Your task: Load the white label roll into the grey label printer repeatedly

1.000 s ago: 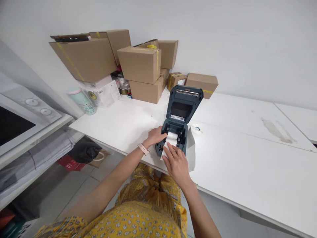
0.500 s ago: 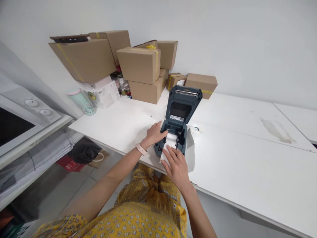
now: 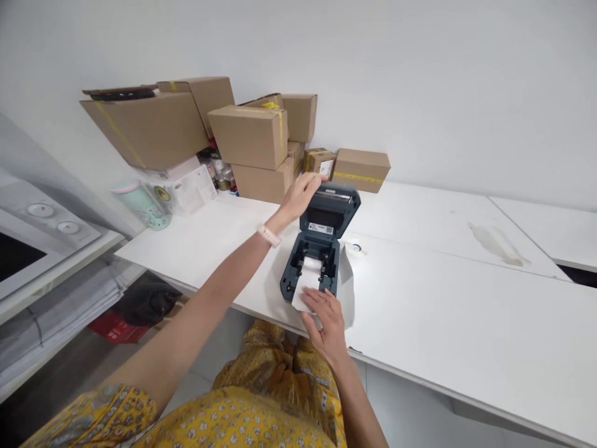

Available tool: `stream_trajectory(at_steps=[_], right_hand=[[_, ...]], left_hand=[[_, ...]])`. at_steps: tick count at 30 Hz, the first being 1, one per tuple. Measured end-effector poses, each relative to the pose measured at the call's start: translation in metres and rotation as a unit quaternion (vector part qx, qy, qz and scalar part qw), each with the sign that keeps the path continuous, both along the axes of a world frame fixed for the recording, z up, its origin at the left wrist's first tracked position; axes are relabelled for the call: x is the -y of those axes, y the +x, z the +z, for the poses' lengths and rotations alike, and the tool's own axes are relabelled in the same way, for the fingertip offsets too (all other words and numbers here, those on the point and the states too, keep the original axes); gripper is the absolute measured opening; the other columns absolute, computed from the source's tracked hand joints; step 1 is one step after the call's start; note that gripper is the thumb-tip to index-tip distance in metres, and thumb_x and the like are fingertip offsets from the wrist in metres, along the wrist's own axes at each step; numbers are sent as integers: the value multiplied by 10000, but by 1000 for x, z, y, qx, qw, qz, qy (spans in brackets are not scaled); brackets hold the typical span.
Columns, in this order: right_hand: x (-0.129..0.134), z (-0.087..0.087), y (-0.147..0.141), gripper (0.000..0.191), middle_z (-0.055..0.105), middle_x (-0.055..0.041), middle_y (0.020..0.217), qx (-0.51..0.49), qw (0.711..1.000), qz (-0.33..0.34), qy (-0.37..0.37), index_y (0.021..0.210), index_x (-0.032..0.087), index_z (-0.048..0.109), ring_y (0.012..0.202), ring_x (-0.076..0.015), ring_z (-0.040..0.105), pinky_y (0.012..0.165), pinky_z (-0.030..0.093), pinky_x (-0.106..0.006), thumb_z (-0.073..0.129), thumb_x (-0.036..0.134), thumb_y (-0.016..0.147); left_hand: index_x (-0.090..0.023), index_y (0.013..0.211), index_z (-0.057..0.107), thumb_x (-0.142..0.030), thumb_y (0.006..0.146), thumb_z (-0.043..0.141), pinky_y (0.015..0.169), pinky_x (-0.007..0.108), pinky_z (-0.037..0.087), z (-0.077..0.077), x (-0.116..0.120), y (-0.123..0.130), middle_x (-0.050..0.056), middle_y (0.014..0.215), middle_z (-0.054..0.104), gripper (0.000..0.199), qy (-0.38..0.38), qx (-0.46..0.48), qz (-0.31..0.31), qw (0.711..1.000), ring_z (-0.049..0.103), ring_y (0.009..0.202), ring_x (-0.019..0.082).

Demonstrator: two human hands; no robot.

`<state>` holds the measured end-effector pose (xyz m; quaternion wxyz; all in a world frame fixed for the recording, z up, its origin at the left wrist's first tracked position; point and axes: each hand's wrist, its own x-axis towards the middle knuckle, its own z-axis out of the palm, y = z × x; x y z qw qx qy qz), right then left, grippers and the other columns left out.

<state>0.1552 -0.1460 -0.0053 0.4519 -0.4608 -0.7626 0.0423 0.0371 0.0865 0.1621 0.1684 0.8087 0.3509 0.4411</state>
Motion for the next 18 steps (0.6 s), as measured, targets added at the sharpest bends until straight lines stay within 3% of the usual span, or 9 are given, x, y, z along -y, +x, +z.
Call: stream_trajectory(at_steps=[3, 6, 8, 11, 14, 18], right_hand=[[2, 11, 6, 284, 728, -87, 1076, -195, 970, -134, 48, 1108, 240, 691, 1062, -265, 652, 929, 509, -476, 442, 292, 983], [-9, 28, 16, 376, 678, -113, 1184, -300, 915, -265, 43, 1182, 210, 666, 1138, -284, 610, 982, 471, -505, 368, 360, 1010], [-21, 37, 23, 413, 618, -113, 1316, -306, 916, -258, 4, 1290, 217, 612, 1228, -279, 564, 1046, 435, -517, 362, 396, 1014], [-40, 42, 29, 422, 565, -97, 1411, -257, 946, -193, -45, 1337, 237, 588, 1326, -254, 499, 1125, 375, -515, 389, 418, 1011], [-51, 40, 27, 414, 555, -91, 1434, -211, 964, -144, -71, 1306, 243, 619, 1366, -239, 461, 1159, 340, -517, 392, 425, 1012], [-56, 36, 23, 414, 564, -84, 1427, -183, 970, -126, -101, 1244, 258, 664, 1352, -250, 465, 1147, 348, -547, 388, 456, 1007]], left_hand=[[-187, 1189, 602, -356, 1023, 295, 1094, 367, 420, -32, 71, -21, 105, 1244, 639, 387, 69, 32, 6, 997, 558, 1224, 191], [-181, 1211, 597, -310, 996, 349, 1109, 431, 427, -75, 125, -36, 131, 1251, 631, 353, 115, 29, 9, 993, 533, 1268, 224], [-183, 1196, 610, -273, 982, 367, 1109, 463, 436, -103, 143, -43, 131, 1233, 645, 336, 115, 21, 3, 993, 529, 1285, 238], [-179, 1201, 612, -231, 981, 371, 1107, 483, 448, -132, 149, -52, 132, 1271, 638, 331, 91, 4, -10, 996, 504, 1329, 243], [-181, 1284, 566, -223, 991, 362, 1130, 488, 430, -143, 151, -57, 135, 1370, 588, 360, 67, -7, -19, 998, 432, 1406, 239], [-202, 1429, 430, -361, 967, 477, 1173, 529, 362, -145, 160, -61, 150, 1506, 460, 490, 41, -43, -16, 998, 308, 1482, 276]])
